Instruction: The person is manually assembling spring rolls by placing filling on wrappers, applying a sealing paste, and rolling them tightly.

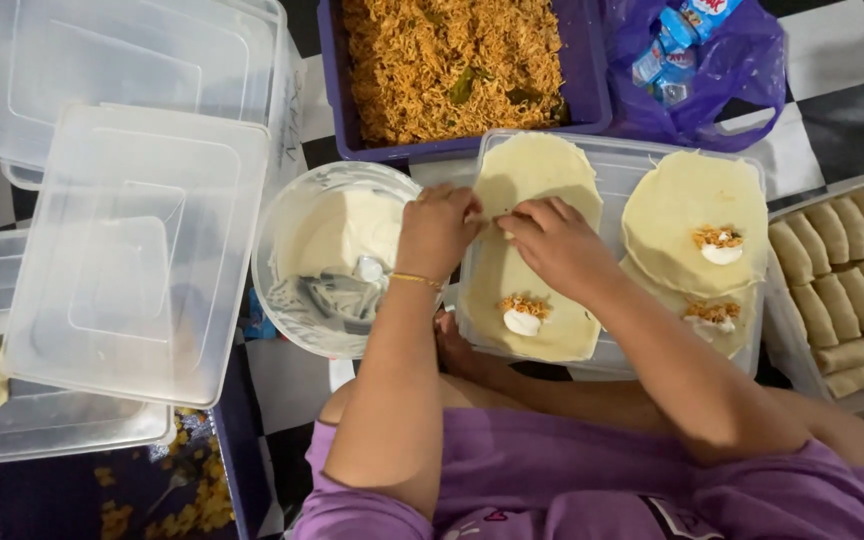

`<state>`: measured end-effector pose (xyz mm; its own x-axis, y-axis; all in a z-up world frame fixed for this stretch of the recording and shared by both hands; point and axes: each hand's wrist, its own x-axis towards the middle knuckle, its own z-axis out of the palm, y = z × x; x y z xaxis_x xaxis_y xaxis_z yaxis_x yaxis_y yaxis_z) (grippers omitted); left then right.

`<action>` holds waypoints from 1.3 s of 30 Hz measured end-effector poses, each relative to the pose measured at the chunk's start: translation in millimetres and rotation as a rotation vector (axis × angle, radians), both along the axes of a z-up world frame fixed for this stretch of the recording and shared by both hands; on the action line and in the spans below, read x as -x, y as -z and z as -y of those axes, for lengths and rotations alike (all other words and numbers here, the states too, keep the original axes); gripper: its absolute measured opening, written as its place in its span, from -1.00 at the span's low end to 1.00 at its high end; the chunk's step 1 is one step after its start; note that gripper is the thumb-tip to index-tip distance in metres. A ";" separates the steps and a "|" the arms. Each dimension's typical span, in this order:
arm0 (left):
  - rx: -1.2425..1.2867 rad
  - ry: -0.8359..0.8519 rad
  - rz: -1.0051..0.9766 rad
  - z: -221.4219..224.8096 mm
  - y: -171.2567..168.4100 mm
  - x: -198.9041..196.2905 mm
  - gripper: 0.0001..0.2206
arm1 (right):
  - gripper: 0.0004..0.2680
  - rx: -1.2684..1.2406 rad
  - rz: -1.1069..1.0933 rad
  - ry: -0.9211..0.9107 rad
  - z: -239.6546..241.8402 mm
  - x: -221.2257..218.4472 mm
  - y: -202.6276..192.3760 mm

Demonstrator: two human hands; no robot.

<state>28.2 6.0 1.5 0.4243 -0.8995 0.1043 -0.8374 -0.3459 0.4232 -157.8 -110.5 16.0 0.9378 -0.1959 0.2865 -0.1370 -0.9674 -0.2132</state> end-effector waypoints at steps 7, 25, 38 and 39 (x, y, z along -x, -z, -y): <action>-0.069 0.055 0.137 -8.5 27.2 6.0 -0.96 | -0.82 -0.025 -0.186 0.108 3.9 -2.4 3.1; -0.008 0.329 0.015 4.3 -10.4 40.4 -0.84 | -0.91 0.046 0.136 0.379 38.3 74.6 30.2; -0.189 0.230 -0.072 15.8 0.6 40.2 -0.55 | -0.92 -0.047 0.207 0.019 19.1 30.2 2.5; -0.207 0.221 -0.080 17.1 4.5 39.2 -0.42 | -0.91 -0.064 0.192 0.023 20.7 31.2 5.4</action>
<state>-11.0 -11.1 -3.0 0.2159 -0.9694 -0.1168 -0.8689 -0.2454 0.4299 -189.0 -131.2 10.6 0.8622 -0.2400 0.4461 -0.1093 -0.9480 -0.2989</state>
